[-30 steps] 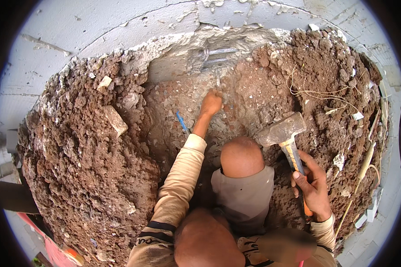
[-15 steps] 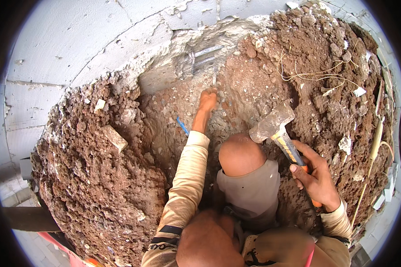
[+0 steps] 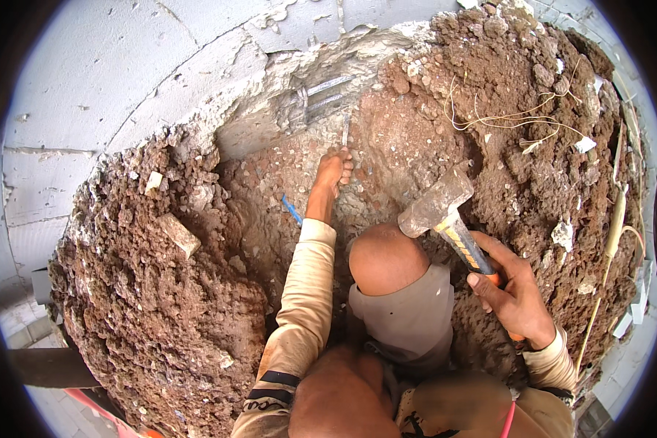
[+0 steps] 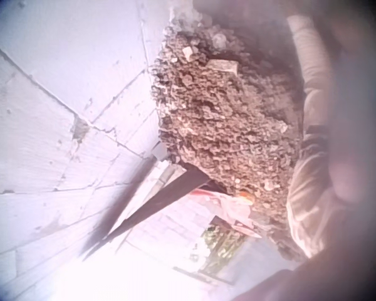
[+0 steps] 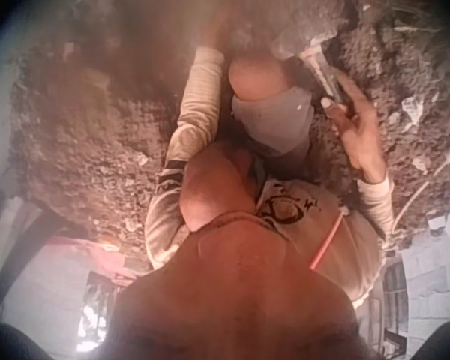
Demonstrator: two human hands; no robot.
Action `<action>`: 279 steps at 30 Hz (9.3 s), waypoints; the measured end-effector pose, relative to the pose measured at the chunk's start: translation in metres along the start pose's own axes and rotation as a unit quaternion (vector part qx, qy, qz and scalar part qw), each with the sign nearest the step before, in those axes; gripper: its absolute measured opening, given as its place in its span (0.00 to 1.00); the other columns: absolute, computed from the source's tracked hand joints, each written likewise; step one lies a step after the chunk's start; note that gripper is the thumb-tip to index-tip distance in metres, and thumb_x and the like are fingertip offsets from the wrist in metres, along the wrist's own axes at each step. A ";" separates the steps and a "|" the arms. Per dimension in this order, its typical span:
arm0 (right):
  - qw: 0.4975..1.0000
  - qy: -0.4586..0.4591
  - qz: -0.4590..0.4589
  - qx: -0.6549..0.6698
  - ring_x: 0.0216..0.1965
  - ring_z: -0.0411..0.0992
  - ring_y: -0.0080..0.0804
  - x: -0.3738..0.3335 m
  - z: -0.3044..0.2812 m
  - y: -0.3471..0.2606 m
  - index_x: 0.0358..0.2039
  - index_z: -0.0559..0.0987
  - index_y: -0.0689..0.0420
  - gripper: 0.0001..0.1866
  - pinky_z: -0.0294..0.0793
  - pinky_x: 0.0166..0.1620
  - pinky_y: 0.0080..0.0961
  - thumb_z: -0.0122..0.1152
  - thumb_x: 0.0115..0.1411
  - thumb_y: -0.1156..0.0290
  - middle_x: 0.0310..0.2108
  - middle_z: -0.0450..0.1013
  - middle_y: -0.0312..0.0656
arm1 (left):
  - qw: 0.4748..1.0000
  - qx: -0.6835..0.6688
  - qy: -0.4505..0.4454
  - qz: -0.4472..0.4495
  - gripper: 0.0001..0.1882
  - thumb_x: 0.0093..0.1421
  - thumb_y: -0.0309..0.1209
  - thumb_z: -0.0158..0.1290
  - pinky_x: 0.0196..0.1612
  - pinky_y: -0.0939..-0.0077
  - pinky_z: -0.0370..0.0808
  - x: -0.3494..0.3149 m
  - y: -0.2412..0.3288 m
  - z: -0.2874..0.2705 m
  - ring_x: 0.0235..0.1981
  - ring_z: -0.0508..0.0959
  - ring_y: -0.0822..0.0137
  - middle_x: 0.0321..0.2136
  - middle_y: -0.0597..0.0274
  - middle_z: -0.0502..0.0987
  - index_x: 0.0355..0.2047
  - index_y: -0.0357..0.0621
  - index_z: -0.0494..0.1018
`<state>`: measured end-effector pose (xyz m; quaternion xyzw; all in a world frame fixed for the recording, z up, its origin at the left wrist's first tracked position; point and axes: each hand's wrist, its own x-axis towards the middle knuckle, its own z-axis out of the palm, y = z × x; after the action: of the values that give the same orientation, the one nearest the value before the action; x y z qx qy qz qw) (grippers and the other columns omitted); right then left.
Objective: The person uses a hammer and chisel to break up a concrete floor. They repeatedly strike the chisel to chip away the surface, creating a pile of rubble. The person then stands up and uses a pickaxe to continue breaking the floor.
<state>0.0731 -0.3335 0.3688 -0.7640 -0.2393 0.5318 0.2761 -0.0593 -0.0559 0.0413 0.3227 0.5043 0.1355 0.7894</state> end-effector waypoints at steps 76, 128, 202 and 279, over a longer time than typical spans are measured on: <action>0.878 0.218 -0.426 0.006 0.14 0.58 0.20 0.179 0.124 -0.043 0.28 0.65 0.56 0.26 0.62 0.17 0.22 0.41 0.72 0.45 0.15 0.61 0.34 | 0.788 -0.615 -0.017 0.011 0.16 0.73 0.44 0.39 0.14 0.74 0.57 0.046 0.065 0.093 0.14 0.62 0.71 0.20 0.63 0.64 0.33 0.47 0.61; 0.983 0.129 -0.129 -0.004 0.12 0.61 0.25 0.196 0.090 -0.025 0.29 0.67 0.56 0.23 0.61 0.16 0.22 0.44 0.72 0.49 0.15 0.62 0.36 | 0.954 -0.299 -0.025 0.028 0.18 0.72 0.47 0.41 0.18 0.72 0.59 0.001 -0.014 0.051 0.15 0.64 0.70 0.16 0.65 0.69 0.34 0.46 0.68; 0.983 0.140 -0.097 -0.065 0.12 0.62 0.20 0.189 0.084 -0.035 0.23 0.73 0.59 0.26 0.61 0.17 0.23 0.52 0.68 0.49 0.13 0.65 0.32 | 0.980 -0.010 0.168 0.107 0.23 0.68 0.43 0.45 0.40 0.53 0.71 0.018 -0.037 0.024 0.36 0.78 0.46 0.30 0.42 0.78 0.33 0.31 0.76; 0.980 0.131 -0.093 -0.119 0.13 0.62 0.19 0.189 0.083 -0.039 0.31 0.75 0.59 0.25 0.62 0.16 0.20 0.51 0.69 0.47 0.15 0.66 0.33 | 0.987 -0.066 -0.136 0.058 0.22 0.70 0.55 0.42 0.44 0.66 0.65 -0.029 -0.021 0.005 0.15 0.59 0.76 0.12 0.73 0.60 0.36 0.49 0.70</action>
<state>0.0530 -0.1661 0.2430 -0.8290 -0.3325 0.3664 0.2607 -0.0701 -0.0896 0.0495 0.3137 0.3629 0.1696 0.8609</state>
